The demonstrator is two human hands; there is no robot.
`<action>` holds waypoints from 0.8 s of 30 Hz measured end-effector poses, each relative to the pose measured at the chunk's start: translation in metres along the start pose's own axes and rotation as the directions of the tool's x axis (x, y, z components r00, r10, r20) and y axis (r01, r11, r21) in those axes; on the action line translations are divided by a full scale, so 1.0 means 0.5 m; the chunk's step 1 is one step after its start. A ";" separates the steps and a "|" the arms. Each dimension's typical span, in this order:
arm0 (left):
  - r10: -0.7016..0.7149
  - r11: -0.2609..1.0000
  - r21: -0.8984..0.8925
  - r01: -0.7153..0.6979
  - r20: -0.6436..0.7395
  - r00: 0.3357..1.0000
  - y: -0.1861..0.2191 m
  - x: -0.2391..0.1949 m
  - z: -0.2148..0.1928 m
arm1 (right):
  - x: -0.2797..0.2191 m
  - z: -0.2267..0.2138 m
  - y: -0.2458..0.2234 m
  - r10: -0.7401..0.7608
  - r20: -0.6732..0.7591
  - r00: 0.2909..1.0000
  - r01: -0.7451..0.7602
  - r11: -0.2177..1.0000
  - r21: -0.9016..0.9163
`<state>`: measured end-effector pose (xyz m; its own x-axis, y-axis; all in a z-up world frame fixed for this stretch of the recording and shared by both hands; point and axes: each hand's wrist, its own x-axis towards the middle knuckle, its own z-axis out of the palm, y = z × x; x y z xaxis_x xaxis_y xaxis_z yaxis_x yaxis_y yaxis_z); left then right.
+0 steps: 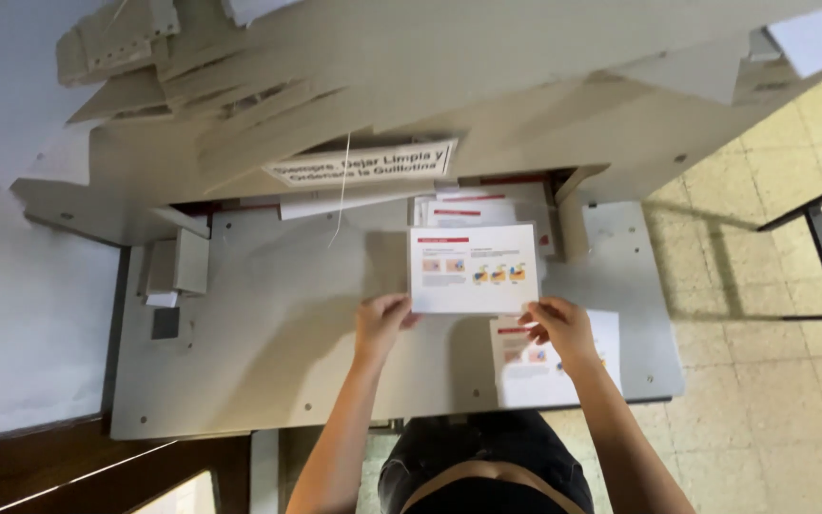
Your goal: Inserting printed instruction sheets into clear plastic sleeves on a workbench.
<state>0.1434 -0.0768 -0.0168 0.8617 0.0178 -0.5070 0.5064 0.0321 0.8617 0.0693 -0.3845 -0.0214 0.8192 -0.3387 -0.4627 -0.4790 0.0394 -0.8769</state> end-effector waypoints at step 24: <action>0.438 0.745 0.646 -0.168 -0.283 0.853 0.099 0.000 0.126 | 0.148 -0.016 -0.025 0.093 -0.039 0.995 -0.095 0.995 -0.036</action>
<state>0.1702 -0.1382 0.0271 0.9480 0.3124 -0.0602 0.2527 -0.6242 0.7393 0.1335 -0.4175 -0.0438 0.7581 -0.3696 -0.5373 -0.5656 0.0373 -0.8238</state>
